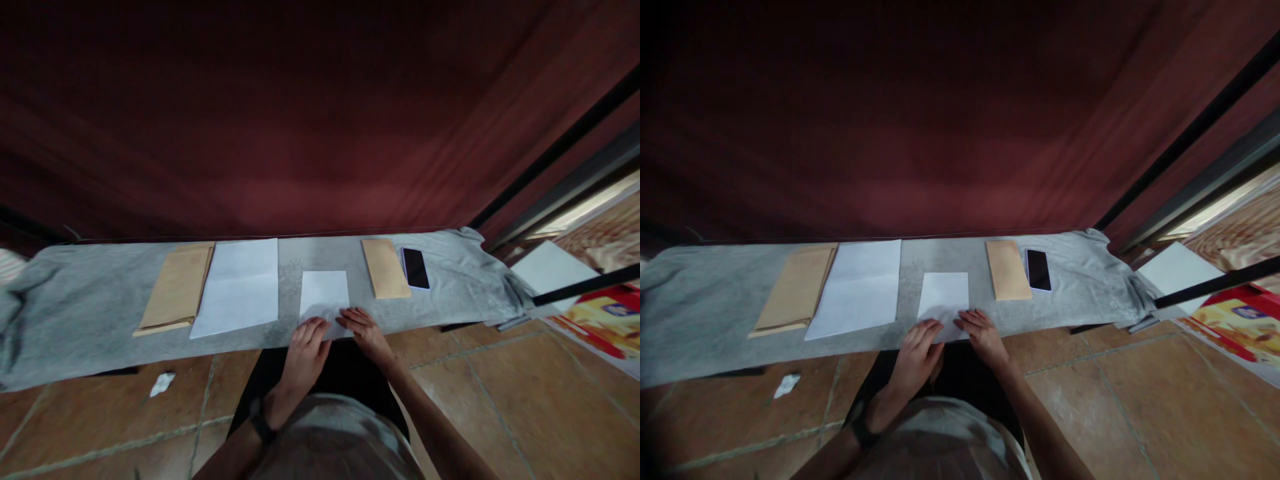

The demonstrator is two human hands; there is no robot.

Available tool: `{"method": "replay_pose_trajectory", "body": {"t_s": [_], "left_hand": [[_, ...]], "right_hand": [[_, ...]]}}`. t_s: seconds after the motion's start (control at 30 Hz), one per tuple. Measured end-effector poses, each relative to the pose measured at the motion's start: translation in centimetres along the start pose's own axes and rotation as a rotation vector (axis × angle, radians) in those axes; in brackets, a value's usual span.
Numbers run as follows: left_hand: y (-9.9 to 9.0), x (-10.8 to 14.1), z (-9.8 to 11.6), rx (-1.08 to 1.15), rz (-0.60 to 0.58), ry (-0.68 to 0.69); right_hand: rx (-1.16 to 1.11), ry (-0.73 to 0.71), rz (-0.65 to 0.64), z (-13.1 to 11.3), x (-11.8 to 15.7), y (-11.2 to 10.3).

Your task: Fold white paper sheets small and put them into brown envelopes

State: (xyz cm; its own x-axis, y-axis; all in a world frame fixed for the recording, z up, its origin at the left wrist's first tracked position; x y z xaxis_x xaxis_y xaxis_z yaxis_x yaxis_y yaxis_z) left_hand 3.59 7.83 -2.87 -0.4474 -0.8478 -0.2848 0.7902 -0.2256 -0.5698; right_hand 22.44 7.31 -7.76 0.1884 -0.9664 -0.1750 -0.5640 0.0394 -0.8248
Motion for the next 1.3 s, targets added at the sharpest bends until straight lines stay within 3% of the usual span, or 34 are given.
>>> {"method": "replay_pose_trajectory", "body": {"t_s": [0.07, 0.13, 0.3, 0.5, 0.6, 0.73, 0.9, 1.07, 1.17, 1.3], "left_hand": [[-0.3, -0.4, -0.8, -0.256, -0.087, 0.137], [-0.5, -0.5, -2.5, -0.381, -0.167, 0.167], [-2.0, -0.9, -5.5, -0.222, -0.219, 0.076], [-3.8, -3.2, -6.8, 0.197, -0.016, -0.137], [-3.8, -4.1, -7.5, 0.275, 0.098, -0.249], [-3.5, -4.7, -8.5, 0.300, 0.158, -0.462], [-4.1, -6.1, -8.1, 0.117, 0.201, -0.453], [-3.7, -8.1, -7.8, -0.252, 0.029, -0.438], [-3.3, -9.0, -7.9, -0.445, -0.072, -0.466], [-2.8, -9.7, -7.9, -0.582, -0.120, -0.482]], "right_hand": [[-0.006, 0.007, 0.003, 0.2, 0.1, 0.0], [-0.019, 0.007, 0.010, 0.3, 0.1, 0.0], [-0.096, 0.017, 0.015, 0.5, 0.0, -0.3], [-0.147, 0.132, 0.077, 0.4, -1.0, -1.0], [-0.079, 0.206, 0.106, 0.6, -1.6, -1.1], [-0.015, 0.329, 0.154, 1.3, -2.8, -1.1], [0.029, 0.485, 0.130, 1.6, -4.6, -1.2], [0.193, 0.648, 0.073, 1.6, -5.8, -1.4], [0.255, 0.672, 0.055, 1.5, -6.4, -1.4], [0.314, 0.692, 0.059, 1.3, -7.0, -1.4]]}}
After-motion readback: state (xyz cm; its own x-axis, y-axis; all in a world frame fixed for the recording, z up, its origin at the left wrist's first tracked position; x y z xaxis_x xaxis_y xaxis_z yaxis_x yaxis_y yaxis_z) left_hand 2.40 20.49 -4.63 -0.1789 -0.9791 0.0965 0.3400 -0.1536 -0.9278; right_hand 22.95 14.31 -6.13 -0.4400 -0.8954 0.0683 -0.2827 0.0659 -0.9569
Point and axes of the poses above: each hand's wrist, its own x-axis away from the middle knuckle, its own y-axis out of the palm, z = x × y, the point moved 6 cm from there along -x, towards the middle knuckle, and after that the axes turned 8 degrees about y, right-handed, at the moved point
